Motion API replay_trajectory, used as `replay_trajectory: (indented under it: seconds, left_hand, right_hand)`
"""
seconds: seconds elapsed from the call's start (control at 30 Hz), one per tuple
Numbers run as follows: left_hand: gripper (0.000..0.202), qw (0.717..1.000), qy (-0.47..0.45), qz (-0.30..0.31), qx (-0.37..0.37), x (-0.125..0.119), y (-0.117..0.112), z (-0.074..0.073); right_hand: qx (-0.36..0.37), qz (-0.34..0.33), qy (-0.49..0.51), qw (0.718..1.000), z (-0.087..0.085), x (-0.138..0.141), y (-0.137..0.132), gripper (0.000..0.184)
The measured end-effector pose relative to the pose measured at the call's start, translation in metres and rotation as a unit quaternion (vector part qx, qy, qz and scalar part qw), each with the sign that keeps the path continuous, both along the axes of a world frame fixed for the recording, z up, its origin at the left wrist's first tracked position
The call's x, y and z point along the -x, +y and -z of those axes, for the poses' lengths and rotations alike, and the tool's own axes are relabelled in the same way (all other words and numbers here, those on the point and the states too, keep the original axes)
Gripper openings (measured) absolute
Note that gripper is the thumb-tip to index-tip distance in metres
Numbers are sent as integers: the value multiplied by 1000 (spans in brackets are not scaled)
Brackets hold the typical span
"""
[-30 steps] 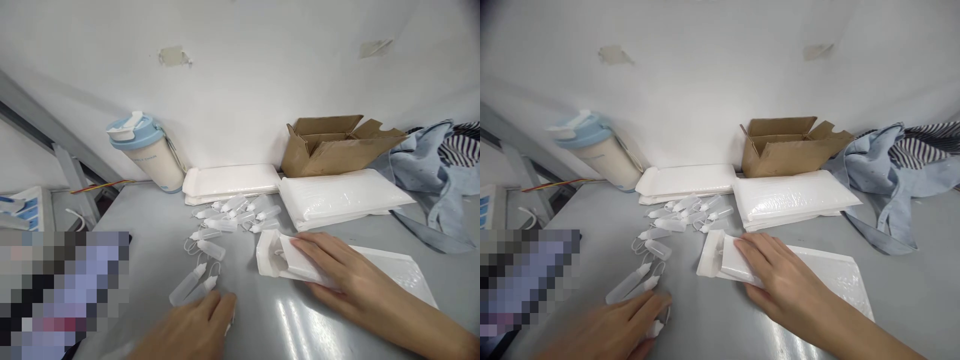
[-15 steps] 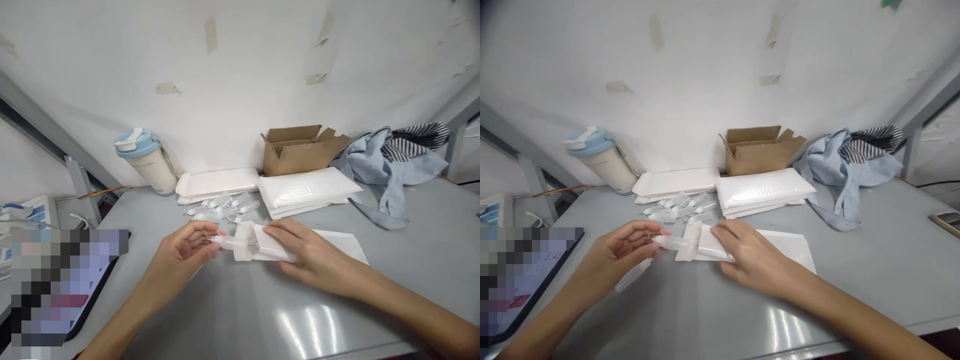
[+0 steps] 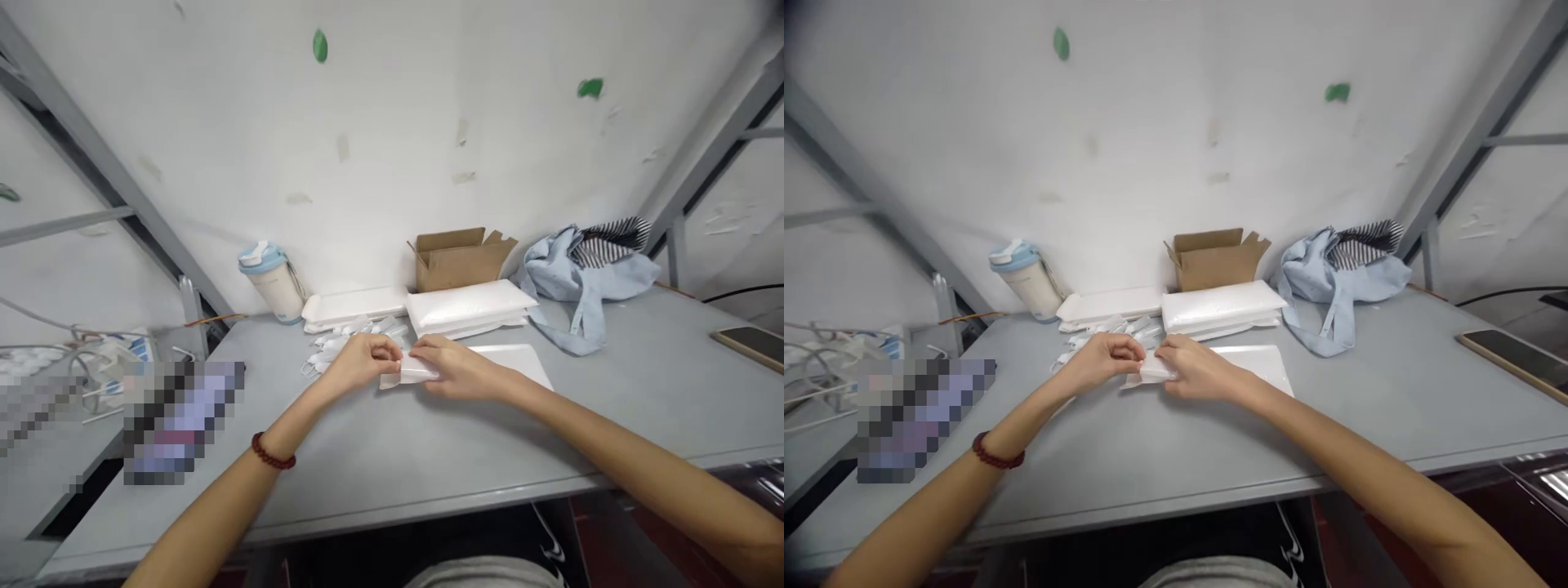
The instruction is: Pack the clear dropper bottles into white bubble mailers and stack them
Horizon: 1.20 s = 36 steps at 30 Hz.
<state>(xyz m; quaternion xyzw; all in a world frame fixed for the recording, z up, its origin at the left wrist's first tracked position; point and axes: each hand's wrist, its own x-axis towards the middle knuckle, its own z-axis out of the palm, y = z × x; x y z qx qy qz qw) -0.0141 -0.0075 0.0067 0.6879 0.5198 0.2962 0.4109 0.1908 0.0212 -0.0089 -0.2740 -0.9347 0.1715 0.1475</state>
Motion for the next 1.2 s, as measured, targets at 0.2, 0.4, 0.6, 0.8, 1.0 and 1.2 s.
replay_trajectory:
  seconds: [0.2,0.4,0.6,0.8,1.0,1.2]
  left_hand:
    - [15,994,-72,-53,69,-5,15,16]
    - [16,990,-99,-99,13,17,3,-2]
    - [13,912,-312,-238,-119,54,14,-21]
    - [17,907,-326,-253,-86,58,12,-20]
    - [16,913,-311,-233,-126,38,3,-20]
    - [10,931,-281,-199,-122,27,-5,-19]
  right_hand:
    - [5,29,-1,1000,-4,-10,8,10]
    - [2,-5,50,999,-13,-9,1,33]
    - [17,-35,172,984,-26,-16,5,38]
    - [102,-179,127,970,-55,-37,-4,40]
    - [217,-300,68,926,-66,-55,-4,36]
    - [263,-364,77,890,-62,-70,7,32]
